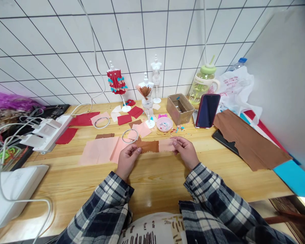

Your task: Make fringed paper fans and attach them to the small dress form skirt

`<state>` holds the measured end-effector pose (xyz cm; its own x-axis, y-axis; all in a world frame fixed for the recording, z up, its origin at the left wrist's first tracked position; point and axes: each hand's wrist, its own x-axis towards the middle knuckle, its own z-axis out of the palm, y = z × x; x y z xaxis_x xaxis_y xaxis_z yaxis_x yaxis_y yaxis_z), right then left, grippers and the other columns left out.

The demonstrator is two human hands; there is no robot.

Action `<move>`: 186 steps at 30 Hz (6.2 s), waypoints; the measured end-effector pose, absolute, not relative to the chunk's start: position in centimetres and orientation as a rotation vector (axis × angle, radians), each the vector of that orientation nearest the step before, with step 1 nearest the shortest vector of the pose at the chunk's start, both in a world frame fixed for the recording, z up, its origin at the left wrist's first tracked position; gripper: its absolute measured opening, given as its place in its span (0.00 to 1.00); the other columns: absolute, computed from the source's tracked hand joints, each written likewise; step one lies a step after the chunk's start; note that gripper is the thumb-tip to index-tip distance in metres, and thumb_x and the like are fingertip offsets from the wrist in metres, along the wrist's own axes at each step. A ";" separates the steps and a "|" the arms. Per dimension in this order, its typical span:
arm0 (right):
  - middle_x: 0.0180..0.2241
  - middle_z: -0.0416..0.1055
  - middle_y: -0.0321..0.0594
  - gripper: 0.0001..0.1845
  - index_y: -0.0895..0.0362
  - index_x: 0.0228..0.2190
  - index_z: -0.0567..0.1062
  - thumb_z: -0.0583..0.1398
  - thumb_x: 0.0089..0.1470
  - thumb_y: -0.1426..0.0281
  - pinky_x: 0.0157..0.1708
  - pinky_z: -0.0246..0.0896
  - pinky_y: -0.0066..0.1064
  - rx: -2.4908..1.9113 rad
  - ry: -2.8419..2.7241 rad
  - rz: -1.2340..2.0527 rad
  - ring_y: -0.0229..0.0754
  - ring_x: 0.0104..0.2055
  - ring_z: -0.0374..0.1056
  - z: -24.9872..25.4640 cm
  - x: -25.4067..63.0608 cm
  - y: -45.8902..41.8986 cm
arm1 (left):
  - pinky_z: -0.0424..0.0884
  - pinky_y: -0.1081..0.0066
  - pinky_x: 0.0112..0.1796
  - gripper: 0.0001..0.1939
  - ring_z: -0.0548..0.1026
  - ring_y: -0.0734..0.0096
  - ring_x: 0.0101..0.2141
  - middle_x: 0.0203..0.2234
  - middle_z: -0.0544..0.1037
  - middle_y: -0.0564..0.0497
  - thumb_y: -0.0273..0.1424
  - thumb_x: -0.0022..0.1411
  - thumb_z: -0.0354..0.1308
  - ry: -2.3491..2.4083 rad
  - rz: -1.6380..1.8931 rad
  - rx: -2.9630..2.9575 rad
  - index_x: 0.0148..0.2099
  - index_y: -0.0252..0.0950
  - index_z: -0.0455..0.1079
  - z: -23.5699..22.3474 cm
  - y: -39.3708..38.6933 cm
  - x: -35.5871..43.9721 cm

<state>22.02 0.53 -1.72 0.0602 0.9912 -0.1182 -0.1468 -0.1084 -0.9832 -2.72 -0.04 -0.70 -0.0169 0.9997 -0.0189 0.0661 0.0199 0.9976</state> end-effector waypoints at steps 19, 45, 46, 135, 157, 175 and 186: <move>0.32 0.78 0.37 0.10 0.54 0.35 0.80 0.57 0.56 0.69 0.30 0.63 0.30 -0.968 -1.866 1.182 0.38 0.30 0.70 7.4 21.1 -1.0 | 0.39 0.43 0.63 0.39 0.41 0.43 0.68 0.68 0.51 0.42 0.46 0.58 0.62 0.804 0.812 2.210 0.67 0.41 0.56 6.5 0.0 -0.3; 0.36 0.78 0.41 0.10 0.58 0.37 0.79 0.61 0.54 0.67 0.38 0.66 0.30 -1.145 -1.822 1.117 0.39 0.37 0.72 9.3 21.3 1.7 | 0.66 0.74 0.31 0.18 0.72 0.72 0.31 0.30 0.76 0.50 0.43 0.55 0.65 0.830 0.530 1.394 0.39 0.31 0.74 5.9 -0.9 -0.8; 0.37 0.78 0.41 0.10 0.58 0.37 0.79 0.61 0.53 0.68 0.39 0.66 0.30 -1.142 -1.815 1.114 0.39 0.38 0.73 9.2 21.2 1.7 | 0.67 0.74 0.31 0.19 0.72 0.71 0.31 0.30 0.76 0.50 0.42 0.55 0.66 0.818 0.522 1.369 0.40 0.31 0.74 5.8 -0.9 -0.7; 0.23 0.62 0.33 0.18 0.54 0.28 0.63 0.46 0.66 0.59 0.29 0.51 0.29 -1.273 -2.139 1.233 0.38 0.27 0.58 -0.7 19.1 0.2 | 0.66 0.74 0.28 0.15 0.70 0.75 0.24 0.23 0.77 0.52 0.40 0.49 0.69 1.127 0.752 1.033 0.30 0.32 0.77 0.3 1.8 -1.2; 0.23 0.64 0.33 0.19 0.57 0.27 0.70 0.49 0.64 0.60 0.30 0.51 0.28 -1.211 -2.130 1.372 0.35 0.27 0.60 -0.1 19.7 0.4 | 0.64 0.75 0.26 0.15 0.66 0.77 0.22 0.20 0.71 0.55 0.41 0.52 0.65 1.057 0.573 1.201 0.28 0.32 0.73 0.8 1.9 -1.6; 0.23 0.64 0.33 0.18 0.56 0.25 0.69 0.51 0.61 0.60 0.30 0.49 0.29 -1.221 -2.203 1.391 0.36 0.28 0.58 0.0 19.6 0.7 | 0.64 0.75 0.27 0.11 0.67 0.77 0.22 0.19 0.72 0.56 0.37 0.56 0.63 1.019 0.532 1.266 0.28 0.33 0.73 1.0 1.8 -1.7; 0.21 0.61 0.32 0.18 0.57 0.23 0.67 0.52 0.61 0.60 0.28 0.46 0.29 -1.257 -2.264 1.361 0.35 0.26 0.57 0.0 19.6 0.7 | 0.64 0.75 0.28 0.13 0.69 0.75 0.23 0.20 0.73 0.55 0.38 0.56 0.63 1.074 0.524 1.277 0.28 0.33 0.73 1.1 1.8 -1.7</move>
